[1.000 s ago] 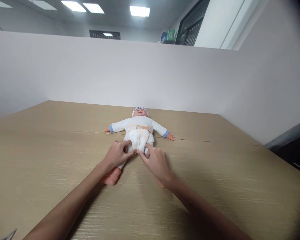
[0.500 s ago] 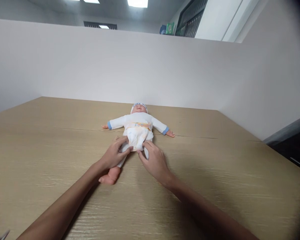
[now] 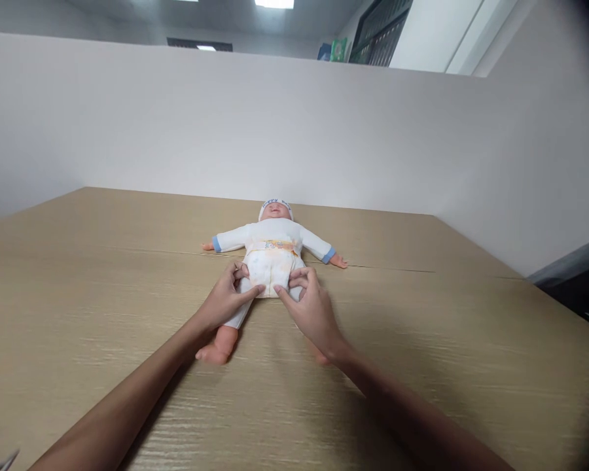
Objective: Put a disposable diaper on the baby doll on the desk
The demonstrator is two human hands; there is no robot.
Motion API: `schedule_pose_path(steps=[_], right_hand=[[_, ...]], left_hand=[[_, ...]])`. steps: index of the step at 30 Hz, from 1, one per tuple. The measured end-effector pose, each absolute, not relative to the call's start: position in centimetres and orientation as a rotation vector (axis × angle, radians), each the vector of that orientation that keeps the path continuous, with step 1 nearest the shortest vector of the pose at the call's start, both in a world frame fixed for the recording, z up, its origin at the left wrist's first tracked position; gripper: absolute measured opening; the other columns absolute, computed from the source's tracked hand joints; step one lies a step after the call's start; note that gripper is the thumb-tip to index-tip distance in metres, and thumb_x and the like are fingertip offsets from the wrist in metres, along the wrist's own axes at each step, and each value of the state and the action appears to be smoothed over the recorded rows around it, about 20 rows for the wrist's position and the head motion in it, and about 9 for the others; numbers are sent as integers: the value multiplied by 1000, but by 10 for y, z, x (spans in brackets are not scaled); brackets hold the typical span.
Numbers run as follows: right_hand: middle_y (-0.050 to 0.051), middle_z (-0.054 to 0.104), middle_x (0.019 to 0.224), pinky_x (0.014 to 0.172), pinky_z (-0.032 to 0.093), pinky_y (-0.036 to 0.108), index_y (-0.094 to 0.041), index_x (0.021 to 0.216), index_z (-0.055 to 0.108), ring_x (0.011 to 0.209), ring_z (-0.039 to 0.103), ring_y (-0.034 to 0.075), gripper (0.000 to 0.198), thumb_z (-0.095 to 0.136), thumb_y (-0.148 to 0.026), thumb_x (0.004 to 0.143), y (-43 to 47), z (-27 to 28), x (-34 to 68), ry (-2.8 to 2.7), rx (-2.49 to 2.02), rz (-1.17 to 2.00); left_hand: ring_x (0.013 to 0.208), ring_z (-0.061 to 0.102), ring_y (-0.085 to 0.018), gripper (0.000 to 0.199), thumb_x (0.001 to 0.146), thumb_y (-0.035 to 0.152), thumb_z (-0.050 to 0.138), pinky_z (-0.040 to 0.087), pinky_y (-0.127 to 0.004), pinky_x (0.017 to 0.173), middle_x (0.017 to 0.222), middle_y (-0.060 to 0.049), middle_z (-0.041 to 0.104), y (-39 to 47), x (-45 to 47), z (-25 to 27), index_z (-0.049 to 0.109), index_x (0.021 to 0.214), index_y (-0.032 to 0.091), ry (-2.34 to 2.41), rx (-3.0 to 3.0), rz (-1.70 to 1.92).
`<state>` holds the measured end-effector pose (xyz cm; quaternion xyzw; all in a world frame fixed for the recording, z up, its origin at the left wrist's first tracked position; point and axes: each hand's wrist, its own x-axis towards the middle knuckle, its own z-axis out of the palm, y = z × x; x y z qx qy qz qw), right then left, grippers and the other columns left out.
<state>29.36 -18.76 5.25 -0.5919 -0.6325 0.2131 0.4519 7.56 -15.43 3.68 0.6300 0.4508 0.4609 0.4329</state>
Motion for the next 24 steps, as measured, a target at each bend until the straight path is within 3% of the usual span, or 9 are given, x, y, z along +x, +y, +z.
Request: schedule_pose_path(steps=[6, 12, 18, 21, 24], right_hand=[[3, 86, 97, 83, 54, 38, -27, 99, 64, 95, 82, 28, 30, 80, -51, 92, -188, 63, 303, -1577, -1509, 562], [3, 87, 98, 78, 51, 36, -28, 92, 77, 89, 80, 27, 23, 75, -50, 97, -190, 69, 301, -1735, -1520, 514], [2, 82, 89, 69, 48, 31, -25, 83, 75, 77, 72, 23, 30, 72, -52, 95, -187, 66, 299, -1697, -1473, 693], [2, 81, 94, 75, 52, 31, -23, 91, 76, 83, 72, 23, 31, 72, -54, 93, -181, 61, 300, -1594, -1409, 849], [3, 82, 103, 84, 54, 31, -22, 100, 76, 94, 74, 24, 33, 71, -55, 93, -179, 58, 300, -1545, -1343, 946]], left_hand=[[109, 69, -25, 49, 82, 46, 90, 50, -38, 99, 113, -5, 73, -158, 74, 37, 61, 115, 22, 1200, 1520, 1157], [83, 62, -22, 36, 88, 55, 82, 43, -33, 73, 86, -1, 72, -160, 73, 49, 71, 88, 21, 1232, 1653, 1001], [107, 72, -30, 39, 89, 55, 84, 55, -40, 91, 114, -8, 82, -164, 75, 62, 78, 108, 21, 1045, 1375, 968], [112, 73, -30, 43, 90, 55, 85, 57, -39, 91, 124, -11, 81, -166, 76, 64, 77, 115, 21, 984, 1221, 973], [106, 74, -29, 48, 89, 59, 84, 57, -38, 86, 122, -13, 82, -165, 76, 62, 76, 115, 20, 976, 1140, 978]])
